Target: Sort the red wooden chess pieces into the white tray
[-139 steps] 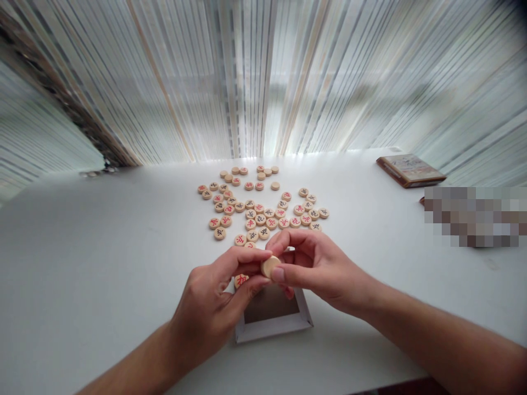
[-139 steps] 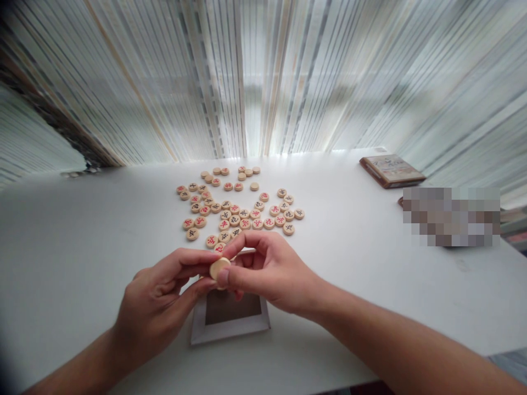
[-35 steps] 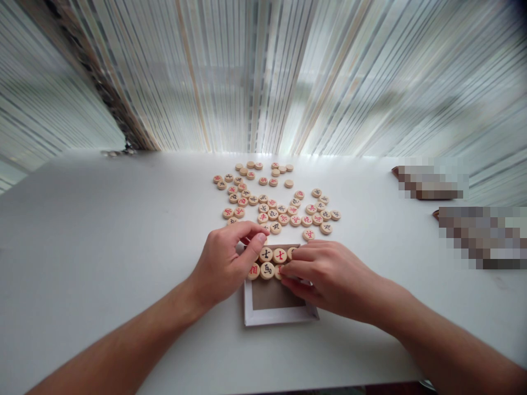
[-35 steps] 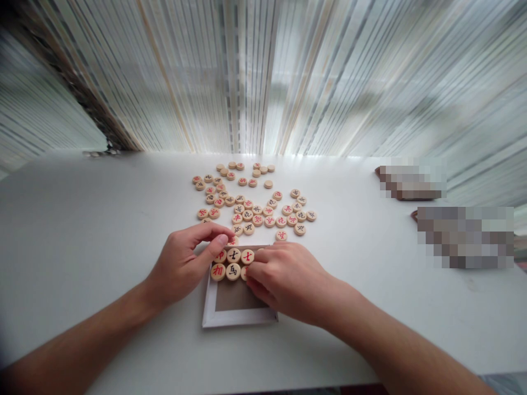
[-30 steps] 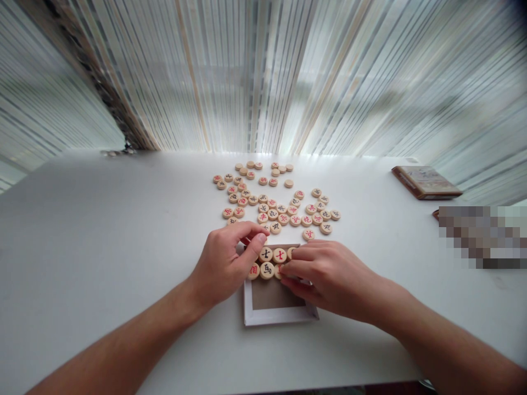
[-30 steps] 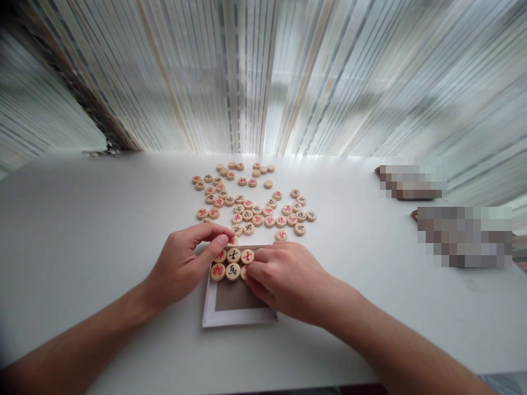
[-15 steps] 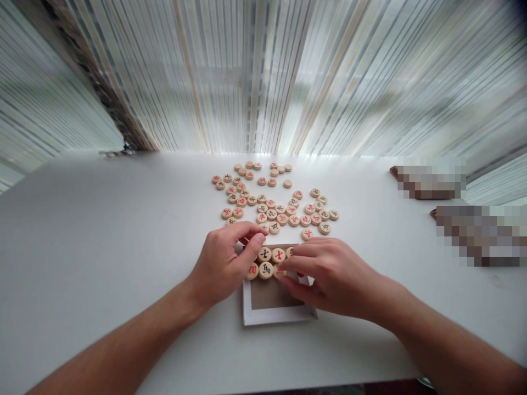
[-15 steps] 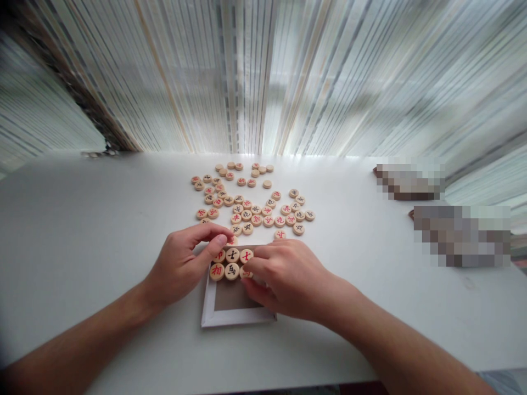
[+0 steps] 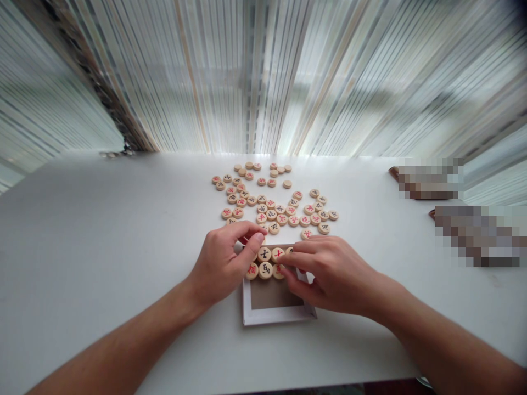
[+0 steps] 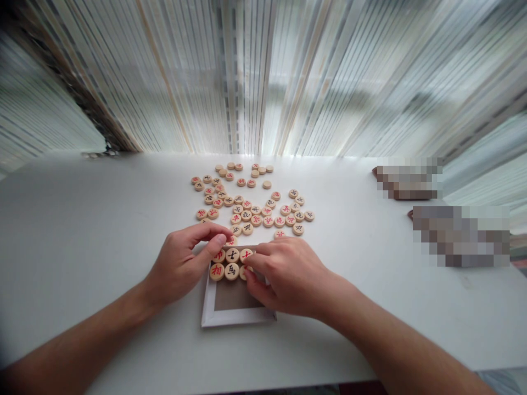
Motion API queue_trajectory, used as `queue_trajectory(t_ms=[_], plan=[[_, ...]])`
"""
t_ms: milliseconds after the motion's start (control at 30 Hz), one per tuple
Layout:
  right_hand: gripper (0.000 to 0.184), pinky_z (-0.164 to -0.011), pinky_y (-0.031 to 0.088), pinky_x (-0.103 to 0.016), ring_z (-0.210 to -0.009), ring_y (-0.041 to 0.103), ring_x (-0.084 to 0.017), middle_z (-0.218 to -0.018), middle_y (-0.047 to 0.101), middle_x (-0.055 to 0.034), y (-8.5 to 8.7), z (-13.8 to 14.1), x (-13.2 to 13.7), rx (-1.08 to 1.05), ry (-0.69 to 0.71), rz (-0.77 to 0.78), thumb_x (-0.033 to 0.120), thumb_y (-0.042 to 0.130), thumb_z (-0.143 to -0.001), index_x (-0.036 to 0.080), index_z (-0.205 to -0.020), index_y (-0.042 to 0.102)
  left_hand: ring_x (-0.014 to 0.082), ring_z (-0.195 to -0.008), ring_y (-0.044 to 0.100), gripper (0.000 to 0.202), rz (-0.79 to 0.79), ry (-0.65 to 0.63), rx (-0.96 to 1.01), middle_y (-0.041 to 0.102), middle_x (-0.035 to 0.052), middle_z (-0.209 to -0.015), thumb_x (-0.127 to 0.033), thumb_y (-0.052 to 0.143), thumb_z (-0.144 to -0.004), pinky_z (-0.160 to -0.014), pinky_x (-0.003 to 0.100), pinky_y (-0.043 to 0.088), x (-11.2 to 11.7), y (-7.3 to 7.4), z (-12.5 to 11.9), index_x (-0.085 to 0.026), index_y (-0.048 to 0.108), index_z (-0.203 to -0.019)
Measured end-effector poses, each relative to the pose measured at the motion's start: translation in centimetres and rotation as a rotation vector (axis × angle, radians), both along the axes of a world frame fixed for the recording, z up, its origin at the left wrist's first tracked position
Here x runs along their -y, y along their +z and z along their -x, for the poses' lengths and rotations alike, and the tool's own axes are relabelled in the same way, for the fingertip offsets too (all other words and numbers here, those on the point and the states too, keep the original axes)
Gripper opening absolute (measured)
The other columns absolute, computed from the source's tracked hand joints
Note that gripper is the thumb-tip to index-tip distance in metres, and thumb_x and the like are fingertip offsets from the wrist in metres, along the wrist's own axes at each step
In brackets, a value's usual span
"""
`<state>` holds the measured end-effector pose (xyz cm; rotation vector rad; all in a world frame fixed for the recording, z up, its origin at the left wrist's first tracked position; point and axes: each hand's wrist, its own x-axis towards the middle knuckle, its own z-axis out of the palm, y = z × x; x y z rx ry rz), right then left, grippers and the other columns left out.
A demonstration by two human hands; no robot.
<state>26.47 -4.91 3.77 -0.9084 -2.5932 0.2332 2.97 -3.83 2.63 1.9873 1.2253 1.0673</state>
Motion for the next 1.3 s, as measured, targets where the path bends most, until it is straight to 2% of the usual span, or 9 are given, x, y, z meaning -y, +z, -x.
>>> queue_trajectory(t_ms=[267, 533, 800, 1033, 1167, 1300], plan=[[0.020, -0.056, 0.038, -0.029, -0.055, 0.057, -0.013, -0.066, 0.067, -0.0009, 0.0, -0.3, -0.4, -0.162, -0.028, -0.070, 0.019, 0.062, -0.099, 0.017, -0.090, 0.080, 0.0188, -0.085, 0.076, 0.021, -0.015, 0.064, 0.003, 0.083, 0.0016, -0.091, -0.029, 0.062, -0.100, -0.078, 0.028, 0.057, -0.3, 0.2, 0.4, -0.019, 0.080, -0.095], [0.026, -0.053, 0.040, -0.023, -0.052, 0.053, -0.010, -0.061, 0.061, 0.0015, -0.7, -0.6, -2.2, -0.411, -0.125, -0.154, 0.015, 0.062, -0.098, 0.018, -0.073, 0.068, 0.0232, -0.091, 0.080, 0.025, -0.010, 0.218, 0.074, 0.086, 0.0054, -0.098, -0.038, 0.066, -0.099, -0.086, 0.034, 0.062, -2.6, 0.4, 2.5, -0.019, 0.082, -0.102], [0.031, -0.054, 0.035, -0.024, -0.051, 0.045, -0.009, -0.057, 0.053, 0.0035, -1.9, -1.1, -3.8, -0.452, -0.198, -0.131, 0.015, 0.063, -0.097, 0.019, -0.066, 0.060, 0.0249, -0.093, 0.081, 0.028, -0.077, 0.392, 0.009, 0.086, 0.0069, -0.098, -0.041, 0.065, -0.096, -0.088, 0.036, 0.063, -4.8, -0.1, 4.7, -0.019, 0.082, -0.102], [0.034, -0.056, 0.035, -0.026, -0.053, 0.045, -0.011, -0.058, 0.052, 0.0027, -1.8, -1.1, -3.9, -0.449, -0.240, -0.086, 0.020, 0.061, -0.098, 0.020, -0.065, 0.060, 0.0238, -0.092, 0.080, 0.024, -0.063, 0.425, -0.118, 0.086, 0.0062, -0.099, -0.038, 0.067, -0.093, -0.084, 0.033, 0.062, -5.5, 0.0, 5.1, -0.020, 0.082, -0.101], [0.031, -0.058, 0.038, -0.027, -0.055, 0.048, -0.013, -0.061, 0.056, 0.0013, -2.1, -1.1, -4.0, -0.461, -0.287, -0.028, 0.023, 0.062, -0.100, 0.019, -0.070, 0.067, 0.0231, -0.089, 0.080, 0.024, -0.060, 0.404, -0.163, 0.086, 0.0056, -0.097, -0.036, 0.065, -0.093, -0.082, 0.031, 0.061, -5.4, -0.2, 4.7, -0.021, 0.082, -0.099], [0.027, -0.062, 0.043, -0.029, -0.062, 0.057, -0.015, -0.072, 0.072, -0.0030, -1.8, -0.3, -4.4, -0.482, -0.350, 0.087, 0.029, 0.064, -0.101, 0.018, -0.081, 0.077, 0.0238, -0.089, 0.080, 0.022, -0.058, 0.382, -0.191, 0.086, 0.0057, -0.097, -0.033, 0.065, -0.093, -0.083, 0.032, 0.061, -5.3, -0.5, 4.4, -0.021, 0.083, -0.099]])
